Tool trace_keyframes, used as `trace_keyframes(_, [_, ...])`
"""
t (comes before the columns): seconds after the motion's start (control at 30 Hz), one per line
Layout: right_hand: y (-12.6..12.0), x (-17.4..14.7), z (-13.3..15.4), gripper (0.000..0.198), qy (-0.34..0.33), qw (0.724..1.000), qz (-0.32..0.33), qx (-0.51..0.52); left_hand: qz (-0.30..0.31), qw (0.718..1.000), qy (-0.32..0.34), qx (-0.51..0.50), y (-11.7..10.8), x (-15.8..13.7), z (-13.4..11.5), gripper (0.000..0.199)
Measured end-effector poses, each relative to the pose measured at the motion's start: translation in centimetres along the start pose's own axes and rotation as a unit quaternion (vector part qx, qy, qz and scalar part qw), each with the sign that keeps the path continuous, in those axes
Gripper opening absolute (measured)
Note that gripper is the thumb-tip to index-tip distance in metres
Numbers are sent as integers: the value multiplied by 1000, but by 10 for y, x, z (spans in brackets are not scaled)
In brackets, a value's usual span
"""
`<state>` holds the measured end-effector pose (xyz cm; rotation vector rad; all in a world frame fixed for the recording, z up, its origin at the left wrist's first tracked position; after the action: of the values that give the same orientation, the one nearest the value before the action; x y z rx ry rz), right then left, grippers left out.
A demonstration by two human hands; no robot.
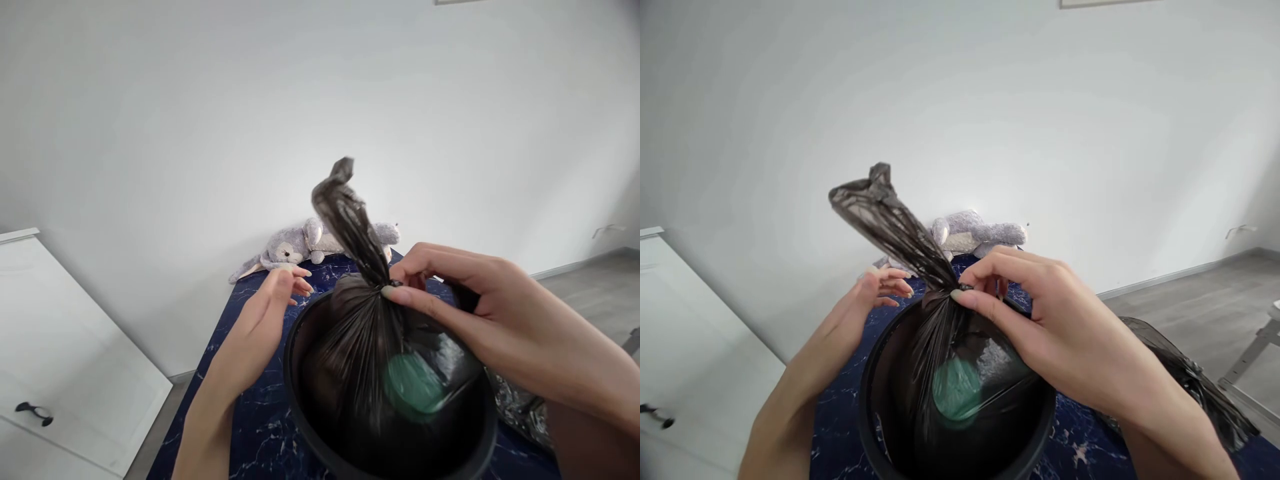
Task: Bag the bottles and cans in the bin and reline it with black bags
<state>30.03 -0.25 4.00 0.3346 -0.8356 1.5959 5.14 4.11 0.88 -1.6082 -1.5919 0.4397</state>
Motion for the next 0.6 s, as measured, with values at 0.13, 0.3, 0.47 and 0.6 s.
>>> trace_keyframes(0.13, [-13,-1,4,20,-10,999,-40,-3,80,996,-35,31,12,-1,10,53])
trace_keyframes(0.3, [-20,-3,9,20,-18,997,-78,0,143,989,-37,33,17,-3,11,56])
trace_keyframes(0.47, [-31,-6,5,23,-5,992,-125,26,177,983,-33,-23,21,-2,4,52])
trace_keyframes(0.6, [-36,-7,-6,25,25,984,-149,97,198,976,-38,-78,23,-1,5,52])
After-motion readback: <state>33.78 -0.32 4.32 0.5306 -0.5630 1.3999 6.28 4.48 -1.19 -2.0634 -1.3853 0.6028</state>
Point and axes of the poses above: each hand's wrist, its own x-axis towards the middle knuckle, its own y-axis out of the palm, z = x × y, the point moved 8 cm from there along x, towards the middle knuckle, and after that the axes turned 13 degrees about x, right-handed, at the moved point
